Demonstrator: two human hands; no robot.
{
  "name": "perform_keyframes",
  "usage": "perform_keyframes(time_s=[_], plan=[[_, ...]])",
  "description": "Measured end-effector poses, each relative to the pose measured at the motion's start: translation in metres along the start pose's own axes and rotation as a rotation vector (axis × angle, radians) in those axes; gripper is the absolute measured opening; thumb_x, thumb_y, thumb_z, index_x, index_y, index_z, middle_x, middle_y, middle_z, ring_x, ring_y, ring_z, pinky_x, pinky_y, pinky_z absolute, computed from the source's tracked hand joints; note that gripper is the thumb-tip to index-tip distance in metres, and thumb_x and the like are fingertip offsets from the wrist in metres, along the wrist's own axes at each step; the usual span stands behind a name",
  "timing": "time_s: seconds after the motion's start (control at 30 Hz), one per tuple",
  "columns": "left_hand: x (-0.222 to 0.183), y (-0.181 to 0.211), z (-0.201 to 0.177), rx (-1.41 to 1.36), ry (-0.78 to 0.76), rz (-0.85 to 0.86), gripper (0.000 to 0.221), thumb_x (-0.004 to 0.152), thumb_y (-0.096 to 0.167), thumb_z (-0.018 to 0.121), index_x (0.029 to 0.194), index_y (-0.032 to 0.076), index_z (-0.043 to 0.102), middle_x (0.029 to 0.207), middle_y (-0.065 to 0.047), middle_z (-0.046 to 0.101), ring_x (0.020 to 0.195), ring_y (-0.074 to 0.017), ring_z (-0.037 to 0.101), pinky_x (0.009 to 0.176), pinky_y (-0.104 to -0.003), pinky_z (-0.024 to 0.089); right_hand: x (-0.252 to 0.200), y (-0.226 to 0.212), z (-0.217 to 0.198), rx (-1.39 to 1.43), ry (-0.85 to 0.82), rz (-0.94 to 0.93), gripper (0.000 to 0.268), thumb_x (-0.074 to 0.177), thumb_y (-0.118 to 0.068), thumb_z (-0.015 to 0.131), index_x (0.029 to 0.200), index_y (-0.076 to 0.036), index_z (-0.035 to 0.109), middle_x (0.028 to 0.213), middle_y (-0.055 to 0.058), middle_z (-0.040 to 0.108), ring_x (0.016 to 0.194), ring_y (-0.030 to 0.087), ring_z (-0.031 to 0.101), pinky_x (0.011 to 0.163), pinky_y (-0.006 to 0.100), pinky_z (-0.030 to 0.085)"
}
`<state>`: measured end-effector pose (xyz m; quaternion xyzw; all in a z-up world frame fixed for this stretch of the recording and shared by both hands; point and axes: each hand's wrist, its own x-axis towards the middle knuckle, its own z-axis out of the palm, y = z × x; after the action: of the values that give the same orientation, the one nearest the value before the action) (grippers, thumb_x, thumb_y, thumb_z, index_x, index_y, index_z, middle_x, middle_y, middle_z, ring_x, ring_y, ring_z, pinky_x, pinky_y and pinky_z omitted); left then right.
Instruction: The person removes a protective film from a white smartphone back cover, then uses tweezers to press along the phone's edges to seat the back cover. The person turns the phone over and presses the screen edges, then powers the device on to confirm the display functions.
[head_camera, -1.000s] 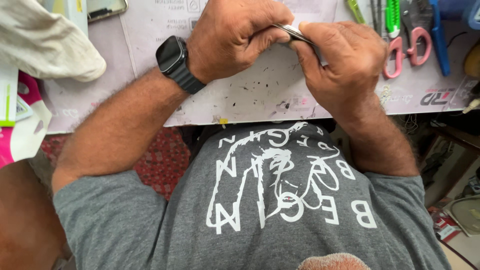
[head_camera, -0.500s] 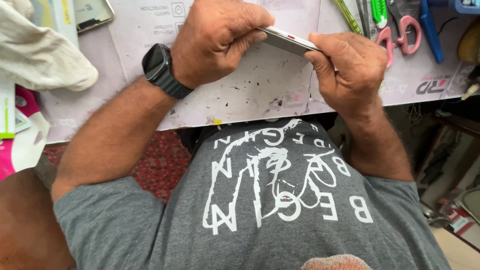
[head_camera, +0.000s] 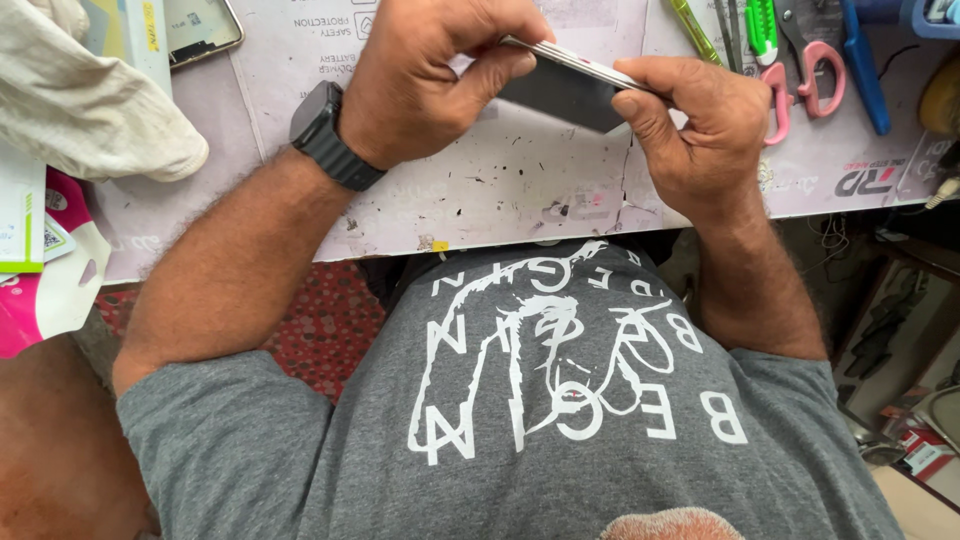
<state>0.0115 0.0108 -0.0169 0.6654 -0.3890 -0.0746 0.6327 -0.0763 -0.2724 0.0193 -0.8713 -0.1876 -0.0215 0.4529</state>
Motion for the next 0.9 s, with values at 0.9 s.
perform_keyframes(time_s=[0.9], plan=[[-0.021,-0.012,-0.006,-1.186,0.400,-0.303,0.021,0.111,0.013,0.057,0.120,-0.004,0.066,0.112,-0.014,0.074,0.100,-0.0218,0.074,0.094,-0.037,0.063,0.027,-0.050,0.062,0.422,0.017,-0.042,0.045,0.114,-0.005,0.065,0.152,-0.001,0.041,0.109,0.019,0.076,0.095,0.015,0.077,0.080,0.022,0.064]])
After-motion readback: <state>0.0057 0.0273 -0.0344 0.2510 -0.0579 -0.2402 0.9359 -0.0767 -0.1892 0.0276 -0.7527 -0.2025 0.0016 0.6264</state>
